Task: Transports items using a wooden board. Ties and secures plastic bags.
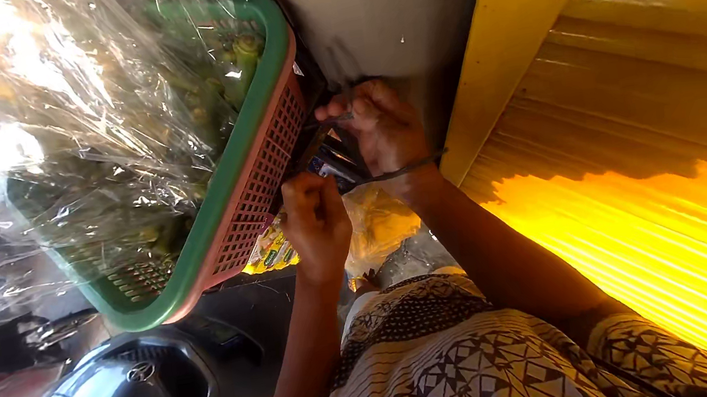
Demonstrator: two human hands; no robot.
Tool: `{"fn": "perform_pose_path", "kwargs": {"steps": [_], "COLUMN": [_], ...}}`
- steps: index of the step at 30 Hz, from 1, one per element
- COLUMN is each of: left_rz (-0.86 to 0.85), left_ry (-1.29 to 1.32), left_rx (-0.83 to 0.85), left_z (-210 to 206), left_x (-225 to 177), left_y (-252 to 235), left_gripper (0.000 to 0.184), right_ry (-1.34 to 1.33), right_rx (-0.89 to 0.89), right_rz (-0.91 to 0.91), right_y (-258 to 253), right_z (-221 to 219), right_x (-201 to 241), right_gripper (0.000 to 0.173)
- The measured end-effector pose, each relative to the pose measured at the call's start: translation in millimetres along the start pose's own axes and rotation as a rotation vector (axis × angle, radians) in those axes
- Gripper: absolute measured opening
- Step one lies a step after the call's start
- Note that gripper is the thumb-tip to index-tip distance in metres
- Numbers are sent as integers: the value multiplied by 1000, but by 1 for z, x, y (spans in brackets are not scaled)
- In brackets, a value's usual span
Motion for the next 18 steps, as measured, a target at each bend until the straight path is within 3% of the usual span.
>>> {"fn": "perform_pose_path", "kwargs": {"steps": [3, 7, 12, 18], "left_rz": [16, 116, 180, -128], "left_ry": [345, 619, 337, 82], "left_rx": [-16, -120, -42, -64], "left_z": [6, 9, -2, -12], "left_x": [-1, -2, -17, -39], "left_y": [15, 9, -26, -53], "left_gripper": [7, 6, 25, 27], "right_ry": [-250, -356, -321, -243], "right_rx": [18, 52, 131, 169], "right_rz": [-18, -95, -193, -133], "right_y": [0, -3, 0, -5], "right_z": [-14, -34, -61, -76], "right_x": [7, 29, 72, 116], "right_gripper": [16, 20, 22, 26]}}
Point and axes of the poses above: each hand's wrist, its own y-axis away from the middle knuckle, its own z-axis out of the back of the hand, x = y × z, the point moved 7 cm from there along -y, towards the middle knuckle
